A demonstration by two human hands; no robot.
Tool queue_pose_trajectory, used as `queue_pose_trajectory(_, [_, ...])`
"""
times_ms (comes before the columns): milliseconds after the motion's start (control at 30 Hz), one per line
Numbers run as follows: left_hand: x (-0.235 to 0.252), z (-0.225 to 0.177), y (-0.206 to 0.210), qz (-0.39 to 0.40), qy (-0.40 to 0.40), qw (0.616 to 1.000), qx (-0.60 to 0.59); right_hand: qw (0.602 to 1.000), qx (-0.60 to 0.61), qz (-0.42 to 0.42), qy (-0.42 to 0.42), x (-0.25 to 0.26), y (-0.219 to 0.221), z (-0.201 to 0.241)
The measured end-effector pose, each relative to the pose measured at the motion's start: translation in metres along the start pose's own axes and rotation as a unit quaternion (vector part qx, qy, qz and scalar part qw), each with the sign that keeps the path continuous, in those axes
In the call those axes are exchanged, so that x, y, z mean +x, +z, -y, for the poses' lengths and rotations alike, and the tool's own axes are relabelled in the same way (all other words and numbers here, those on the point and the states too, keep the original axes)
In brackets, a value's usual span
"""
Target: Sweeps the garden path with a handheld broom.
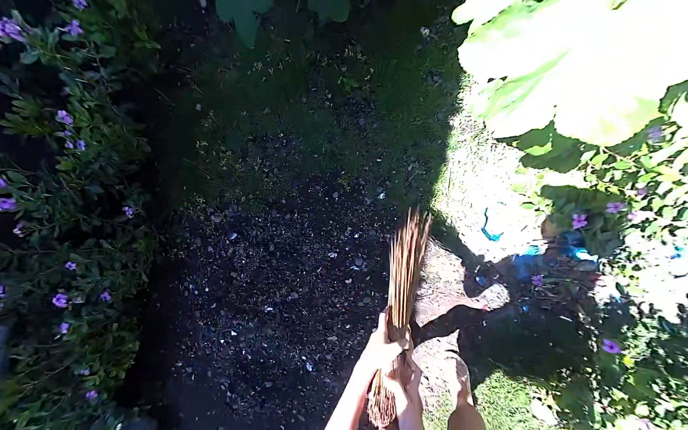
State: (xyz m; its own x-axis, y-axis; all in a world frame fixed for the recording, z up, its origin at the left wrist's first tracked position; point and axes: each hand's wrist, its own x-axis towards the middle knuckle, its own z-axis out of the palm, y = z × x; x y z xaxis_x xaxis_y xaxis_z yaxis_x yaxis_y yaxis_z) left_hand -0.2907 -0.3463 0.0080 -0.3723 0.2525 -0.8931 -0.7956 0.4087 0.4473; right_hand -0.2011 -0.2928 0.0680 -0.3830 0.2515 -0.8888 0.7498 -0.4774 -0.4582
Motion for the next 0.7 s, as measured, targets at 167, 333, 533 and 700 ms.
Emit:
queue_pose_trajectory(167, [0.102, -0.042, -0.055, -0.096, 0.054, 0.989, 0.098, 0.988, 0.110, 0.108, 0.020, 0.112, 0.046, 0.028])
queue_pose_trajectory(333, [0.076, -0.035, -0.016, 0.105, -0.020, 0.988, 0.111, 0.994, 0.089, -0.049, -0.036, 0.059, 0.031, 0.014])
queue_pose_trajectory(533, [-0.009, -0.012, 0.009, 0.133, -0.059, 0.988, 0.045, 0.991, 0.088, -0.096, -0.010, 0.013, -0.008, -0.056])
queue_pose_trajectory(700, [-0.006, -0.028, 0.014, 0.042, -0.004, 0.998, 0.042, 0.995, 0.061, 0.034, 0.068, 0.034, -0.021, 0.015])
